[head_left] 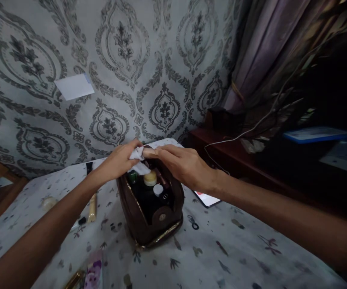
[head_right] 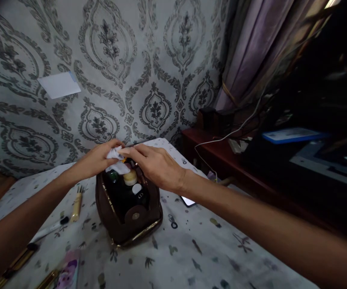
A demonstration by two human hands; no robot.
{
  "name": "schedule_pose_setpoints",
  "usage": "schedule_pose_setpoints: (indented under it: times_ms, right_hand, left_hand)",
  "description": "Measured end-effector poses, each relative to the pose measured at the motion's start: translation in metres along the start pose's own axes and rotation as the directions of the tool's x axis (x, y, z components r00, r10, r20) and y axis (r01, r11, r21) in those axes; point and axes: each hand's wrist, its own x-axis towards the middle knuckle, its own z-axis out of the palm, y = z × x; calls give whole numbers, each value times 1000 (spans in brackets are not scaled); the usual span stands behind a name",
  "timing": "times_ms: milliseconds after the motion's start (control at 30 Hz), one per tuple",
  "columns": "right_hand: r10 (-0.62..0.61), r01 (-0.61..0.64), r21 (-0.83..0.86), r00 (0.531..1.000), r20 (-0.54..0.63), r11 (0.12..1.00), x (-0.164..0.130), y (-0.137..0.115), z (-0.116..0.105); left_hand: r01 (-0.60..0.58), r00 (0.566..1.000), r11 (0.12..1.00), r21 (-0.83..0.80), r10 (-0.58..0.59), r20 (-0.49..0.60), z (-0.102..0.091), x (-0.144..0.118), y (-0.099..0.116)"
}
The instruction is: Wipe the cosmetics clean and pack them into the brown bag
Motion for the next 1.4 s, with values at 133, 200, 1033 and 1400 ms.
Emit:
schedule_pose_setpoints:
  times_ms: [133, 200, 1033, 1400]
  right_hand:
    - [25, -26, 24, 999, 41, 999, -7, 1, 3]
    - [33, -35, 27, 998, 59, 999, -11, 1, 5]
    - [74, 71, -217, 802, 593, 974, 14, -26, -15]
    - [46, 115, -234, 809, 587, 965, 25, -31, -12]
  left_hand:
    - [14, 999, 995, 94, -11, -32, -5, -17, 13]
    - [-76, 997, 986, 147, 76, 3, -5, -29, 20]
    - [-259, 942, 922, 289, 176, 285, 13, -51, 39]
    - [-250, 948, 927, 279, 177, 264, 15, -54, 35]
